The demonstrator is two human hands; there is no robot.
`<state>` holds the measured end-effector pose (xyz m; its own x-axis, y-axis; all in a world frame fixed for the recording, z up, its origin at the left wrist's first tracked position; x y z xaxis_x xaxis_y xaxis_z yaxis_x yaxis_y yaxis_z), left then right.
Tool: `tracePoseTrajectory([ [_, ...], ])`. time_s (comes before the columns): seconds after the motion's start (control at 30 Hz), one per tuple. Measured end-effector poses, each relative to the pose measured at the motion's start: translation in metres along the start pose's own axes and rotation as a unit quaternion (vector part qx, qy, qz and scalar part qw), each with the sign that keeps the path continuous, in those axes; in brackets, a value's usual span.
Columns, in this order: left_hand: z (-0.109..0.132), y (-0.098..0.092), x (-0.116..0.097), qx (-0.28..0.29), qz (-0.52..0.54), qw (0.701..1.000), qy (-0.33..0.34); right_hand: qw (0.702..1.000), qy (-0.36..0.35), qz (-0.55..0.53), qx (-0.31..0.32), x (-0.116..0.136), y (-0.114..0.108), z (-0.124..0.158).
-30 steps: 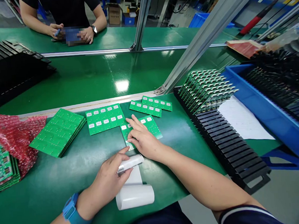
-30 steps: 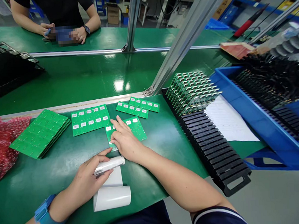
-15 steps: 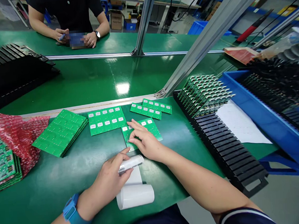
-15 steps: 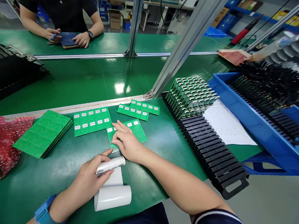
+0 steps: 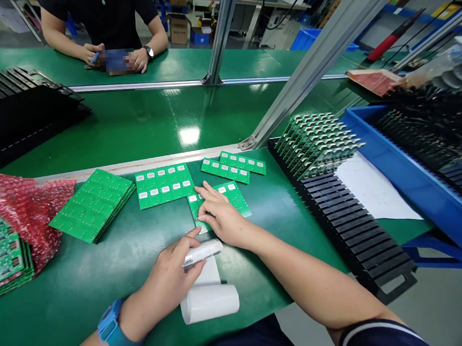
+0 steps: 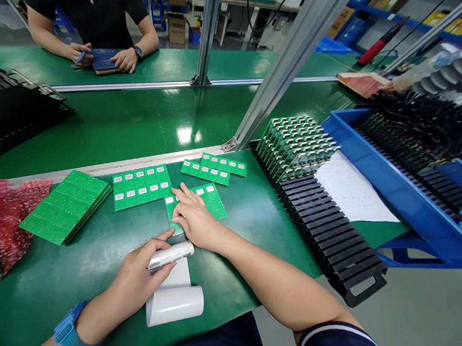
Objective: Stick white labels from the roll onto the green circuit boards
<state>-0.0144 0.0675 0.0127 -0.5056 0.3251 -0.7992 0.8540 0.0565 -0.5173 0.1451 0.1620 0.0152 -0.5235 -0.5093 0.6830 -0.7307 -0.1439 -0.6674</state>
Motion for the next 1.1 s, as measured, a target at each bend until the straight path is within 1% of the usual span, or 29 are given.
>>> tracePoseTrajectory([
  [0.3, 0.001, 0.000, -0.001, -0.001, 0.002, 1.000, 0.003, 1.000, -0.015, 0.025, -0.011, -0.003, 0.005, 0.002],
  [0.47, 0.003, 0.000, 0.004, 0.002, 0.018, 1.000, -0.016, 0.999, -0.025, 0.035, -0.029, -0.002, 0.007, 0.004],
  [0.57, 0.006, 0.001, 0.006, 0.002, 0.027, 0.999, -0.038, 0.998, -0.026, 0.033, -0.042, 0.000, 0.007, 0.004],
  [0.7, 0.007, 0.002, 0.007, 0.014, 0.028, 0.995, -0.091, 0.996, 0.015, 0.044, -0.070, -0.007, 0.004, -0.002],
  [0.83, 0.004, 0.002, 0.008, 0.013, 0.010, 0.992, -0.121, 0.995, 0.042, 0.058, -0.074, -0.011, 0.001, -0.014],
  [0.97, 0.003, -0.001, 0.005, 0.011, 0.015, 0.991, -0.134, 0.993, 0.066, 0.059, -0.077, -0.007, -0.001, -0.018],
  [1.1, 0.003, -0.005, 0.006, -0.017, 0.058, 0.989, -0.135, 0.990, 0.075, 0.064, -0.099, -0.005, 0.001, -0.017],
])
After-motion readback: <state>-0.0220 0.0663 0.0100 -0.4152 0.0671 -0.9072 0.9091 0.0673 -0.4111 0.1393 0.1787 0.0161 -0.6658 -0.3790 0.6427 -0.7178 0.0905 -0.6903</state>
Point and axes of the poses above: each hand's wrist, its own z-axis away from the middle knuckle, its own y-axis out of the palm, x = y × z, the point moved 4 cm from there along -z, towards the middle knuckle, and after that the axes turned 15 degrees about -x, right-handed, at the moved point
